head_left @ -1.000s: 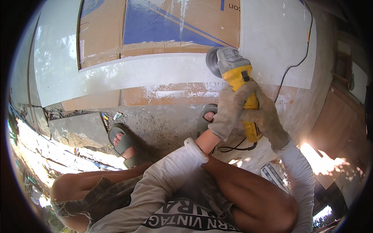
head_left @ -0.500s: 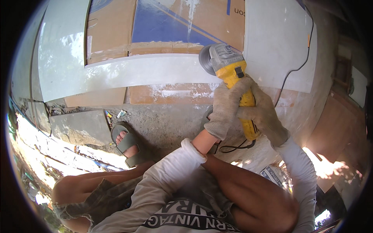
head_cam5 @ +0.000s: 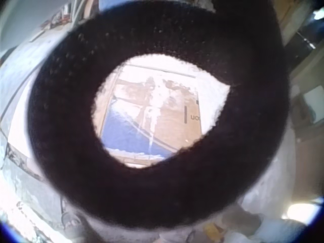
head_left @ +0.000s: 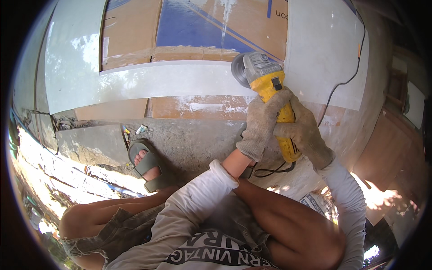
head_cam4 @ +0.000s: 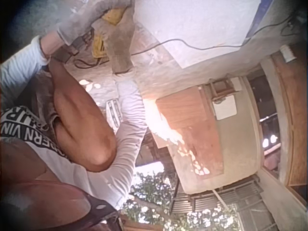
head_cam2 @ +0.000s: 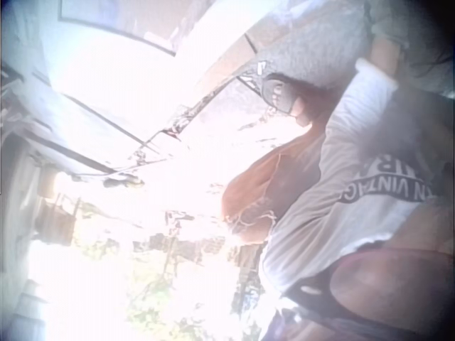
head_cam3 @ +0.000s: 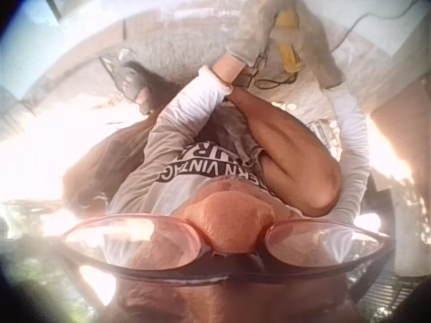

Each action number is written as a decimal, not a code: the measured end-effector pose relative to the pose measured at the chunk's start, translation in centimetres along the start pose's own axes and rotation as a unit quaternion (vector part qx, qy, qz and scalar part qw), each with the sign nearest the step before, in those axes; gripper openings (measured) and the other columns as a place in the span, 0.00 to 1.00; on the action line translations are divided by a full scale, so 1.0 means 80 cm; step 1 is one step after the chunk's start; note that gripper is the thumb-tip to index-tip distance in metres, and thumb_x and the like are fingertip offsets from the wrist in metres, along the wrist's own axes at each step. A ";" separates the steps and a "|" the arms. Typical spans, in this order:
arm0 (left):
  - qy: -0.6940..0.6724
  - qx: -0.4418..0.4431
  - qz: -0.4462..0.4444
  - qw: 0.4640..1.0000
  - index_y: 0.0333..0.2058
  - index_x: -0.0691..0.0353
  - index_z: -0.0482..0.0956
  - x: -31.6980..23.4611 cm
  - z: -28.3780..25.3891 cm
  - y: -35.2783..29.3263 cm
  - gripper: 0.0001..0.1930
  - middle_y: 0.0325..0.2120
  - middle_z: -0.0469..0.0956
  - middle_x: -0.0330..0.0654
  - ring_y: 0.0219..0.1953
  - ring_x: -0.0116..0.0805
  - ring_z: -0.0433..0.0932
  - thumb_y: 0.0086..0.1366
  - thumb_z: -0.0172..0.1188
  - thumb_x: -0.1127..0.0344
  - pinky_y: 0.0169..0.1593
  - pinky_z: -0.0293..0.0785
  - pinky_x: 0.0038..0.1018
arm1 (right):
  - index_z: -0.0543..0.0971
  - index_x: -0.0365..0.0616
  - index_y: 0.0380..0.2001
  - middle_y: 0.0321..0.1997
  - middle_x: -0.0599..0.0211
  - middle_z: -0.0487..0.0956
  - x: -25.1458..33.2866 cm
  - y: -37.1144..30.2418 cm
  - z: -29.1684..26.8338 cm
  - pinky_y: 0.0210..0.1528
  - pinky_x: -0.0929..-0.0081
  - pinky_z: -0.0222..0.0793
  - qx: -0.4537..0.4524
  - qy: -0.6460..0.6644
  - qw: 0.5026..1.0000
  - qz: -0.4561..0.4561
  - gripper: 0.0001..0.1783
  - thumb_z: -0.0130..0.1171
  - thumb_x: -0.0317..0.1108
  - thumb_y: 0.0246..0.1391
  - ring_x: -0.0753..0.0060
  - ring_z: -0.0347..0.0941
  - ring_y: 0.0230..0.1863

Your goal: The person uses a yellow angle grinder to grind the edge of a white ceramic tile laid on a cardboard-covered floor. The person sits cross-legged and moves the grinder along the tile edge, generating dust.

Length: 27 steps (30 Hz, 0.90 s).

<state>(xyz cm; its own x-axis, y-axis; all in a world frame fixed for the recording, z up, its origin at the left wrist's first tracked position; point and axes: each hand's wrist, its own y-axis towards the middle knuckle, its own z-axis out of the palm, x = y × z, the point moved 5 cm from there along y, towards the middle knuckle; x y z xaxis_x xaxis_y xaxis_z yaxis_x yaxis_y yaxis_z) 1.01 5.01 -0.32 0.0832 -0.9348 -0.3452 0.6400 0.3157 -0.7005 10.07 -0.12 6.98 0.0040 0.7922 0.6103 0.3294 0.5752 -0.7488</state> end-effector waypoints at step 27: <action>-0.020 0.025 -0.043 0.999 0.52 0.66 0.79 0.039 0.027 0.018 0.20 0.41 0.84 0.44 0.40 0.32 0.86 0.72 0.68 0.58 0.43 0.85 0.28 | 0.67 0.41 0.74 0.54 0.64 0.80 -0.016 -0.018 -0.028 0.58 0.70 0.75 -0.056 0.068 0.995 0.041 0.50 0.71 0.31 0.45 0.68 0.78 0.53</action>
<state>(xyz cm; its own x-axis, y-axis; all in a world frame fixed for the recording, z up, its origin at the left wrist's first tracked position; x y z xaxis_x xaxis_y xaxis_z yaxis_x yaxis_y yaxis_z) 3.88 2.24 -1.05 0.0567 -0.9641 -0.2592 0.6835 0.2268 -0.6939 11.69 -2.44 7.83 0.1604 0.7961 0.5835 0.4252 0.4778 -0.7687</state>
